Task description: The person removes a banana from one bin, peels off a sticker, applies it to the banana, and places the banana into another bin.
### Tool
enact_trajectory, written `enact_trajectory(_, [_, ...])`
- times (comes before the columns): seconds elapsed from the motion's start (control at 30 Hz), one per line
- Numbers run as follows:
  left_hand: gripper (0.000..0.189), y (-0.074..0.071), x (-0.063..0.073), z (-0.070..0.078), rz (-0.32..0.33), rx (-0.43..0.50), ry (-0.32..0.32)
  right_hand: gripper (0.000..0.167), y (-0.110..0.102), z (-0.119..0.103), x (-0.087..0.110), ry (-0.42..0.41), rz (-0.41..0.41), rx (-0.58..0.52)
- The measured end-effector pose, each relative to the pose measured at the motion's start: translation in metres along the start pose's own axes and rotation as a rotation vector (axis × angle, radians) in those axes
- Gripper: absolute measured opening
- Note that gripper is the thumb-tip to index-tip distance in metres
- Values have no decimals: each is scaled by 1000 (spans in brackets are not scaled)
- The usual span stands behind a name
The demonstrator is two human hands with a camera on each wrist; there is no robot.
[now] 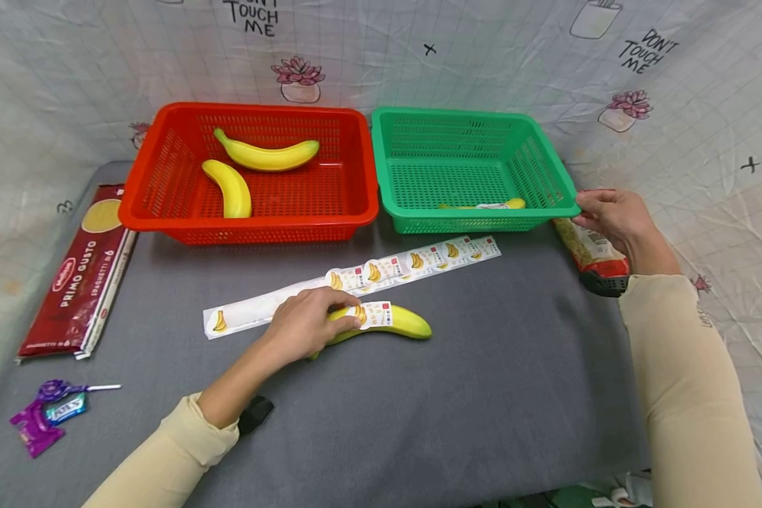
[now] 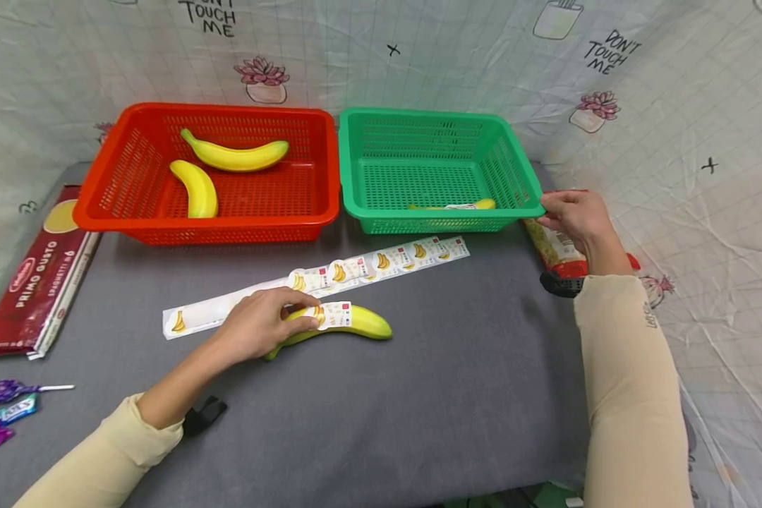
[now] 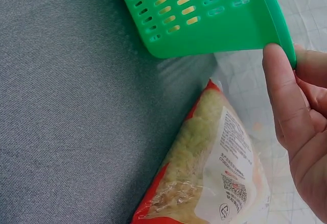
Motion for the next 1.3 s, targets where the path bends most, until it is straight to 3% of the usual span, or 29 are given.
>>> enact_trajectory(0.17, [33, -3, -3, 3, 6, -11, 0, 21, -2, 1, -1, -19, -7, -20])
enact_trajectory(0.27, [32, -14, -4, 8, 19, -7, 15, 20, -3, 1, -1, -32, -14, -35])
enact_trajectory(0.43, [32, -49, -16, 31, 42, 37, 55, 18, -6, 2, -2, -72, -19, -32])
enact_trajectory(0.57, [32, -83, -36, 55, 31, 70, 66, 17, -8, 3, -3, -100, -40, -35])
enact_trajectory(0.77, [34, -127, -87, 93, -24, 173, 71, 12, -12, 6, -5, -104, -64, -61])
enact_trajectory(0.9, [39, -142, -131, 116, -74, 201, 25, 13, -12, 4, -8, -114, -70, -33])
enact_trajectory(1.0, [39, -139, -168, 130, -115, 245, -30, 15, -13, 5, -10, -117, -78, -8])
enact_trajectory(1.17, [37, -118, -225, 150, -191, 404, -142, 17, -19, 10, -8, -103, -81, -8])
enact_trajectory(1.3, [35, -101, -259, 157, -205, 387, -193, 16, -17, 11, -7, -97, -74, 36])
Point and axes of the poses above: each hand's wrist, its own x-axis away from the middle knuckle, its own y-axis out of the palm, z = x × y, the point moved 6 cm from there along -x, towards the middle knuckle, and after that the axes turned 4 degrees about -z, right-handed, at the moved point
